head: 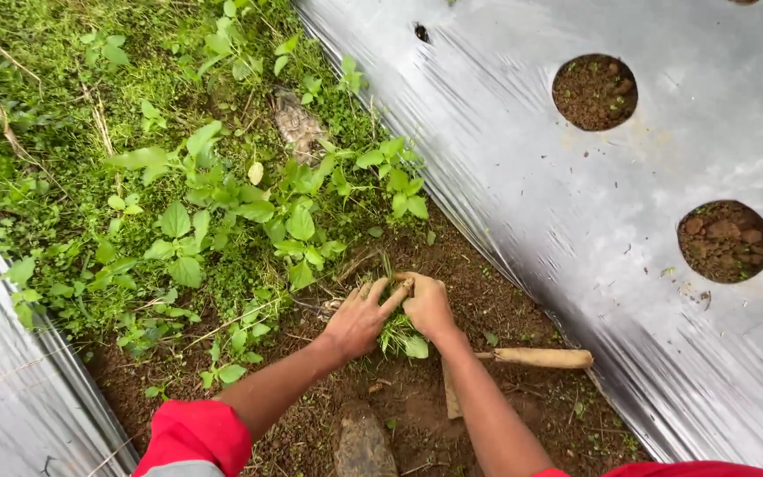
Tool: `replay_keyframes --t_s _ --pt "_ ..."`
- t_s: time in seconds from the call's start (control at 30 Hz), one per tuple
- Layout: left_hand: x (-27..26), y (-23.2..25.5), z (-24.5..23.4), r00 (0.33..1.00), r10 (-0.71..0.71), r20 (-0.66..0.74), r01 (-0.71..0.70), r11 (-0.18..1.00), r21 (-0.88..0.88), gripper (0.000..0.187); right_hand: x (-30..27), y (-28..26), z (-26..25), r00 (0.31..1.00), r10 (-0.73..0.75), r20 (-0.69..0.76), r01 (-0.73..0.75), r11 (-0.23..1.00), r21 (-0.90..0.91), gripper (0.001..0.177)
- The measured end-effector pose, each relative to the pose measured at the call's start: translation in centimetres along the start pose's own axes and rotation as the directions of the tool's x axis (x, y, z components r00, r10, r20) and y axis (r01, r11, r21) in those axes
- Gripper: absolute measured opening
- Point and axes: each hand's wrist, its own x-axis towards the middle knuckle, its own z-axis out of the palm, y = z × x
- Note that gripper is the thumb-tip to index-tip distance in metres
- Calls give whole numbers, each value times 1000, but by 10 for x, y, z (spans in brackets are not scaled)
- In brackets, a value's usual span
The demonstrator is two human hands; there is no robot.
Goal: Manually pulling weeds from a garden bed and using a small hand hoe to clear unwanted vegetation.
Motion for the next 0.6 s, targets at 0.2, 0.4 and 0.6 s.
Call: replay_keyframes --t_s 0.2,0.4,0.6 --pt "0 1 0 995 -89 -47 88 996 -13 84 29 -35 -50 984 102 -148 -122 984 -129 43" --pt "2 -5 9 995 -18 -99 31 991 131 77 79 21 -31 857 -295 -423 164 933 -320 44" --pt "-5 1 -3 999 -12 -47 22 978 207 83 118 71 -16 882 -344 -322 211 900 -382 11"
